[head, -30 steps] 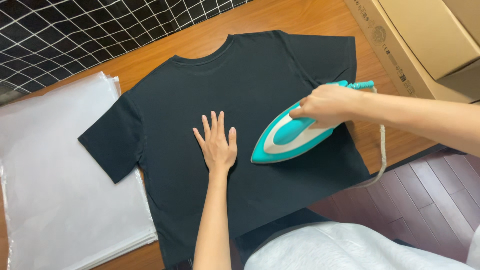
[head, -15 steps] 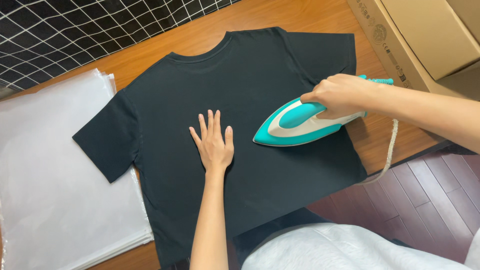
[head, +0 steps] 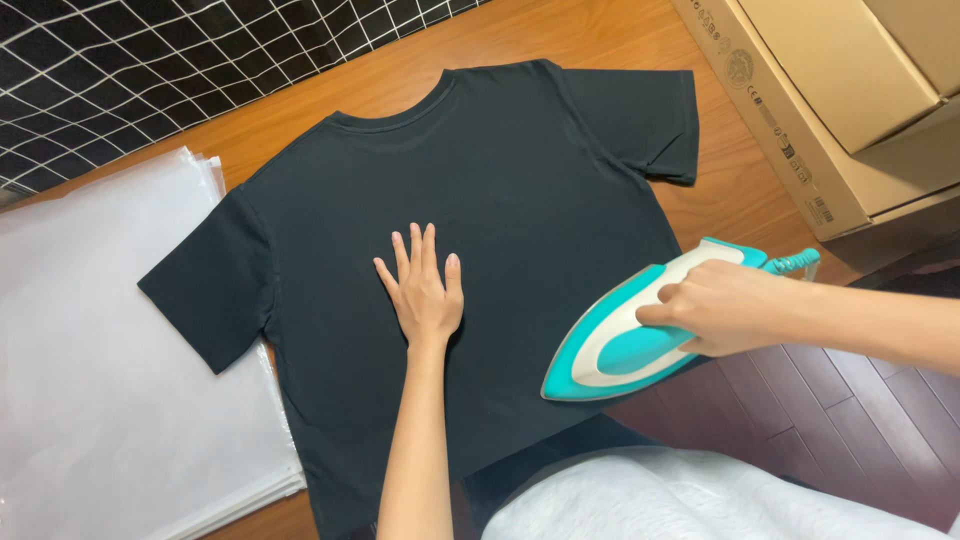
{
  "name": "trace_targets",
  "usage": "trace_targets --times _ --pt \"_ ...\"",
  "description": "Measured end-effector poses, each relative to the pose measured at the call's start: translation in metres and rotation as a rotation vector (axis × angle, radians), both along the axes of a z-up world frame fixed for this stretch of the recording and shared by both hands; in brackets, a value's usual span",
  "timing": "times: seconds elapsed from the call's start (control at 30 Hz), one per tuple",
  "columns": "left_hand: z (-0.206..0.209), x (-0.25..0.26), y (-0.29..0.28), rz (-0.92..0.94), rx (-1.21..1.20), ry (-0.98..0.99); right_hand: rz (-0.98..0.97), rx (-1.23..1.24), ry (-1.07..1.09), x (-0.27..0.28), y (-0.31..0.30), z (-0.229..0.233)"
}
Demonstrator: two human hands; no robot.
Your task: The person adjusts a stack of plastic bags on a wooden table, unfolds a black t-shirt, and irons the fabric with a handheld iron.
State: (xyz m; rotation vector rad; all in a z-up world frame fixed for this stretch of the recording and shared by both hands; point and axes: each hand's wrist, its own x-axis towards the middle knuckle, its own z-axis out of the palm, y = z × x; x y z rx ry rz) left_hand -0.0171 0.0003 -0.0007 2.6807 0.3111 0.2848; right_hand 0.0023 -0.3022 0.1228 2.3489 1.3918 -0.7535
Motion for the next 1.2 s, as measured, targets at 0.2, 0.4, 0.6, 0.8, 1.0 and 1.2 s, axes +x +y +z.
trace_targets --times 0.2,0.4,0.6,0.8,1.0,1.2 --pt "0.004 -0.003 0.002 -0.051 -0.167 -0.14 -0.627 0.063 0.103 -0.029 -0.004 0.005" --pt "0.021 -0.008 0.015 -0.095 -0.534 -0.087 -1.395 0.347 0.423 -0.012 0.033 0.042" --pt "0.024 -0.028 0.047 -0.15 -0.413 -0.134 -1.601 0.595 0.521 0.027 0.07 0.049" --pt "0.018 -0.038 0.086 -0.061 -0.26 -0.037 -1.392 0.854 0.355 0.079 0.093 0.007" --pt "0.015 -0.04 0.107 -0.099 -0.179 -0.009 -1.169 0.704 0.261 0.104 0.138 0.017" --pt "0.006 -0.043 0.109 -0.121 -0.071 -0.028 -1.094 0.618 0.415 0.089 0.146 0.035"
